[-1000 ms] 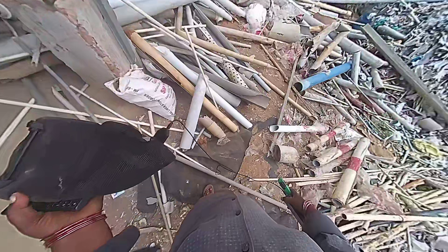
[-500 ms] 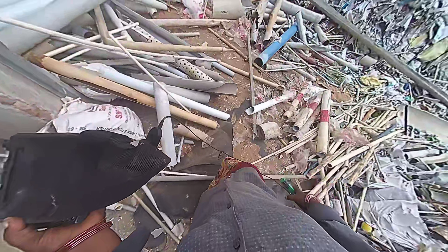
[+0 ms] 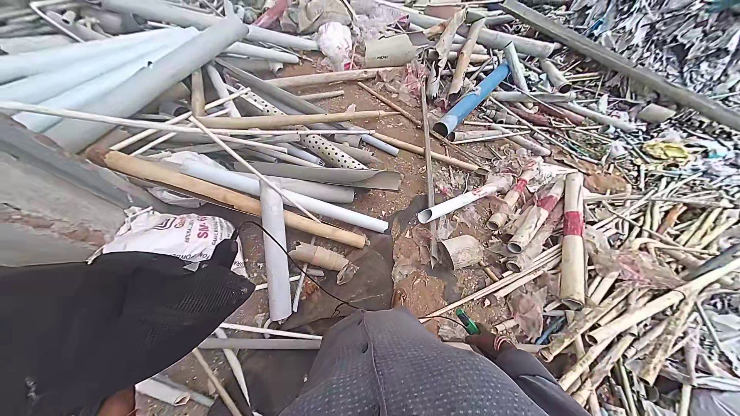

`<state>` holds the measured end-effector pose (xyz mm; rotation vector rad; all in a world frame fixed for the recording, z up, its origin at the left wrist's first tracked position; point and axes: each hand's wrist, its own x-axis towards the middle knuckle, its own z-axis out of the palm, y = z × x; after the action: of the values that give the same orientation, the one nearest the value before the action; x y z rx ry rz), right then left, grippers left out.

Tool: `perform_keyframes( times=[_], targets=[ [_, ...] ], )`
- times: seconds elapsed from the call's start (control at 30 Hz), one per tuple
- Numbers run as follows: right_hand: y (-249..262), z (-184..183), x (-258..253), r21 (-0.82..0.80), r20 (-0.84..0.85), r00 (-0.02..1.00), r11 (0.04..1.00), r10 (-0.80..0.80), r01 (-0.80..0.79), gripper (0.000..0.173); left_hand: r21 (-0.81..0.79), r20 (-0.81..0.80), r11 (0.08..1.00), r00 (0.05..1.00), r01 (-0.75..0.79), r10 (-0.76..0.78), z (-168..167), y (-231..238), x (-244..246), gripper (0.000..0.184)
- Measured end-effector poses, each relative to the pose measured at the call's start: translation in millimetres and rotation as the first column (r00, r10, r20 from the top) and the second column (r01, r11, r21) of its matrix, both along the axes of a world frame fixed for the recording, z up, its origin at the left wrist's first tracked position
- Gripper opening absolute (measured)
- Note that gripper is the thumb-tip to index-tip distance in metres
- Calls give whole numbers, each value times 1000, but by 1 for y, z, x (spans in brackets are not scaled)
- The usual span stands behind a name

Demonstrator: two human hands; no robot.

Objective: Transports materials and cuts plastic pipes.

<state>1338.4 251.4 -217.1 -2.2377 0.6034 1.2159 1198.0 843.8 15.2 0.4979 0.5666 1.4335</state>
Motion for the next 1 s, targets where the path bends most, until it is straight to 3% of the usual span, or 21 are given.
perform_keyframes(
  times=[0.1,0.2,0.3,0.4,0.6,0.77,0.87,1.0],
  targets=[
    [-10,-1,62,31,11,1000,999,-13,13,76,26,-76,1000,997,13,-11,-6,-11,67,48],
    [-30,-5,113,58,34,999,998,-4,2,76,42,-166,996,983,84,-76,27,-47,138,43],
    [-55,-3,157,117,64,996,991,-65,57,73,109,-111,988,989,106,-94,65,-89,206,36],
    [-83,-9,183,165,120,974,971,-191,170,72,190,-63,967,985,170,-160,62,-93,239,36],
    [-101,11,198,211,133,920,917,-370,338,71,164,-189,962,964,220,-188,65,-112,293,34],
    [-94,14,196,142,33,954,946,-298,291,68,142,-221,960,953,242,-208,56,-118,335,35],
    [-90,14,208,179,26,963,949,-270,261,64,105,-222,954,942,280,-252,45,-112,360,36],
    [-85,11,253,167,55,963,953,-265,253,64,98,-187,946,939,311,-289,26,-94,398,37]
  ],
)
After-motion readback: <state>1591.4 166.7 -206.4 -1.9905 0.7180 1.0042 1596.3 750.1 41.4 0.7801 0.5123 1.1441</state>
